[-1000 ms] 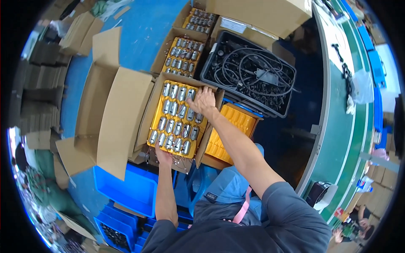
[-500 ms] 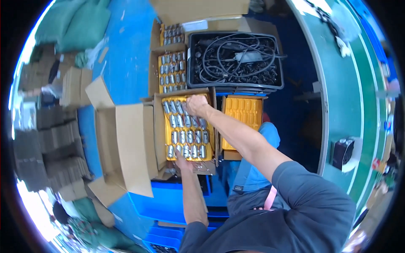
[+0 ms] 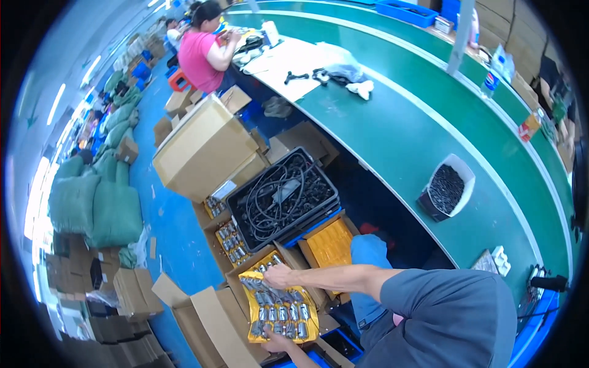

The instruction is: Assembling small electrical components using an electric screwdriver and organizing them into trays at a factory workstation.

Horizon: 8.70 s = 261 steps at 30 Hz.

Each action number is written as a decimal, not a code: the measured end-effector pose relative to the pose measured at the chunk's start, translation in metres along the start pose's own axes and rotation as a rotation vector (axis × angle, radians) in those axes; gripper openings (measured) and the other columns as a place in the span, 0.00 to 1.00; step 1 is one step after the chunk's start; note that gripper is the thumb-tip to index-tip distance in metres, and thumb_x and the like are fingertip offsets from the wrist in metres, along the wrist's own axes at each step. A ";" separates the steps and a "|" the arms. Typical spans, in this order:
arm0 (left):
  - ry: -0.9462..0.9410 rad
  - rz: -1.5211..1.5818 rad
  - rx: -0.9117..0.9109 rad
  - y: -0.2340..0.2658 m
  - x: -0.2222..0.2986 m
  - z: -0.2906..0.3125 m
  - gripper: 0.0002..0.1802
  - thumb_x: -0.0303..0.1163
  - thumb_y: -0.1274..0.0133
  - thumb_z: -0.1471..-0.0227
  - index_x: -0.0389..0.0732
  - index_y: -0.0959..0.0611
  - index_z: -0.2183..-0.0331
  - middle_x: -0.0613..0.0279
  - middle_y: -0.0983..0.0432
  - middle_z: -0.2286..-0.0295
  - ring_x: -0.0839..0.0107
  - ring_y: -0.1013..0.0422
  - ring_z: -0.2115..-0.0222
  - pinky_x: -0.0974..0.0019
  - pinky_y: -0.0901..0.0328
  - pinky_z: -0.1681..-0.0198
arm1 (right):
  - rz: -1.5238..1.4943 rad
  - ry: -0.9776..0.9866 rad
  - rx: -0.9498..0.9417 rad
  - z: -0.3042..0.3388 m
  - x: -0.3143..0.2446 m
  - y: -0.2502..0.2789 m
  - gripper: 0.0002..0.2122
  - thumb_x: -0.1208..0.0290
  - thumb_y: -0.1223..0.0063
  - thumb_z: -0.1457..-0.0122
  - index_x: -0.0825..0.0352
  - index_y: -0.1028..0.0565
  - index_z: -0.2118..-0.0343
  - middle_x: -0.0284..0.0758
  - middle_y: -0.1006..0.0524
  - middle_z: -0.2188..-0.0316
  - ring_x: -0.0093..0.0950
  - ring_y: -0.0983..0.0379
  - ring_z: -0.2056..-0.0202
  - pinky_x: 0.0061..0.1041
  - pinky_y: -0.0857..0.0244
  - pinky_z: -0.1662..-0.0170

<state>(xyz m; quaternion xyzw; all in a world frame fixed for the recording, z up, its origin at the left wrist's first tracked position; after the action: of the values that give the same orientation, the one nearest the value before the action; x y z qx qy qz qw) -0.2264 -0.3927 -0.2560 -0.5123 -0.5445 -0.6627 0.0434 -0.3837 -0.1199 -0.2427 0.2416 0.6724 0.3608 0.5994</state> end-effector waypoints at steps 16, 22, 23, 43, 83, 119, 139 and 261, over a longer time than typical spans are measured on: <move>-0.540 0.484 -1.003 0.074 0.352 0.094 0.19 0.30 0.44 0.51 0.29 0.26 0.58 0.54 0.25 0.64 0.72 0.28 0.68 0.68 0.32 0.67 | -0.286 -0.421 0.921 0.328 -0.050 0.332 0.13 0.66 0.48 0.47 0.74 0.27 0.77 0.46 0.29 0.88 0.38 0.29 0.85 0.34 0.37 0.81; -1.002 0.518 -1.496 0.043 0.502 0.331 0.17 0.27 0.44 0.52 0.29 0.25 0.60 0.57 0.25 0.66 0.75 0.29 0.67 0.71 0.35 0.63 | -0.183 -0.734 1.513 0.528 -0.046 0.384 0.13 0.66 0.46 0.46 0.74 0.26 0.75 0.41 0.30 0.87 0.22 0.34 0.85 0.25 0.41 0.81; -1.085 0.529 -1.565 0.052 0.521 0.366 0.16 0.27 0.43 0.52 0.29 0.24 0.61 0.58 0.24 0.67 0.76 0.29 0.68 0.71 0.35 0.63 | -0.167 -0.788 1.557 0.547 -0.043 0.388 0.13 0.66 0.46 0.46 0.74 0.26 0.75 0.39 0.29 0.86 0.20 0.35 0.84 0.24 0.41 0.80; -1.291 0.131 -2.086 -0.103 0.498 0.783 0.22 0.34 0.36 0.61 0.26 0.24 0.68 0.55 0.24 0.74 0.72 0.28 0.76 0.68 0.34 0.73 | 0.071 -1.506 1.880 0.741 0.084 0.329 0.18 0.61 0.50 0.44 0.76 0.26 0.74 0.47 0.26 0.81 0.38 0.27 0.78 0.32 0.36 0.73; -2.052 -0.157 -1.432 -0.096 0.478 0.566 0.24 0.37 0.51 0.49 0.31 0.31 0.55 0.39 0.27 0.75 0.42 0.30 0.70 0.51 0.36 0.67 | 0.256 -1.573 1.475 0.770 0.119 0.327 0.29 0.60 0.57 0.41 0.74 0.47 0.42 0.62 0.36 0.53 0.57 0.37 0.53 0.40 0.41 0.49; -0.849 0.947 -0.585 -0.101 0.398 0.285 0.09 0.24 0.51 0.54 0.35 0.24 0.66 0.56 0.26 0.77 0.64 0.27 0.75 0.67 0.33 0.71 | 0.397 -1.155 0.759 0.679 0.095 0.320 0.20 0.82 0.60 0.47 0.69 0.32 0.49 0.47 0.34 0.48 0.39 0.33 0.50 0.28 0.39 0.48; 0.284 -0.727 -0.434 -0.119 -0.106 -0.039 0.34 0.46 0.50 0.58 0.31 0.30 0.53 0.44 0.36 0.53 0.51 0.39 0.52 0.54 0.42 0.51 | -0.582 -0.124 0.146 0.101 -0.044 0.073 0.22 0.84 0.59 0.46 0.71 0.39 0.45 0.43 0.33 0.49 0.32 0.34 0.49 0.27 0.38 0.48; -1.225 -0.139 -1.983 -0.141 0.473 0.763 0.31 0.50 0.59 0.47 0.28 0.26 0.59 0.52 0.26 0.66 0.69 0.29 0.67 0.65 0.36 0.65 | -0.816 -0.991 1.998 0.765 0.155 0.308 0.23 0.57 0.65 0.36 0.74 0.37 0.49 0.38 0.29 0.56 0.22 0.33 0.56 0.22 0.39 0.52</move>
<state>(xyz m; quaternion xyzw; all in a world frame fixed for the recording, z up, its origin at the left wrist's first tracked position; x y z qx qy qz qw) -0.0540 0.4853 -0.0975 -0.5250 0.2550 -0.4407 -0.6820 0.3080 0.3393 -0.1185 0.4834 0.3781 -0.6741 0.4110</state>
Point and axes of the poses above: each hand's wrist, its own z-axis away from the middle knuckle, its own y-axis out of the back of the hand, x = y × z, the point moved 8 cm from there along -z, towards the middle knuckle
